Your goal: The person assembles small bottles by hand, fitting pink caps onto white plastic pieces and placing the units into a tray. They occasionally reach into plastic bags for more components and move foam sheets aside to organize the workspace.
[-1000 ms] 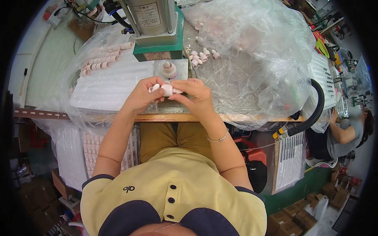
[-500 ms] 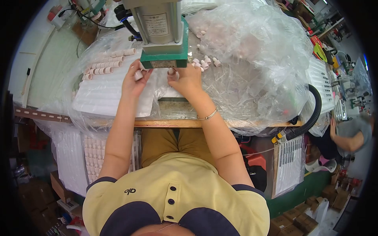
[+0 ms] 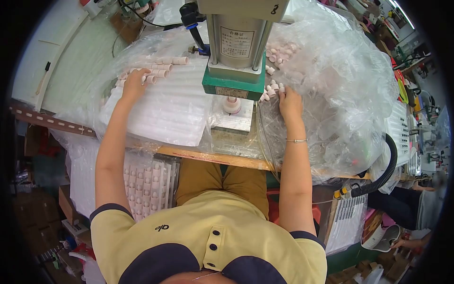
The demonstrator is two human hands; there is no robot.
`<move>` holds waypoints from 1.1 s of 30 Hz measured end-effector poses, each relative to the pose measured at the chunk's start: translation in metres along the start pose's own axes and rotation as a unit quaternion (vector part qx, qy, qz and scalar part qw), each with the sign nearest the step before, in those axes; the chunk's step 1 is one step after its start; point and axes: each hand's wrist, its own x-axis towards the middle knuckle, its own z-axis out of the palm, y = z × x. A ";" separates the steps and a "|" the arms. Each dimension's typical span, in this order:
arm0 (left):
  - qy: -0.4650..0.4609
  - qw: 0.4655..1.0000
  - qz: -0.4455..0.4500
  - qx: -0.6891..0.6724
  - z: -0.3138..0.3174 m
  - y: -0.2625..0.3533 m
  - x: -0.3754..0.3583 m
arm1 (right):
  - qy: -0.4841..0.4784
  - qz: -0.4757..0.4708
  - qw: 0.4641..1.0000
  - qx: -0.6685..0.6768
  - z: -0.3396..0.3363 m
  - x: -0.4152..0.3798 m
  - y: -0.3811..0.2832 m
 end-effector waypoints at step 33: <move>-0.267 0.766 -0.026 -0.584 0.010 0.201 -0.097 | 0.004 -0.115 0.907 0.406 -0.067 -0.087 -0.089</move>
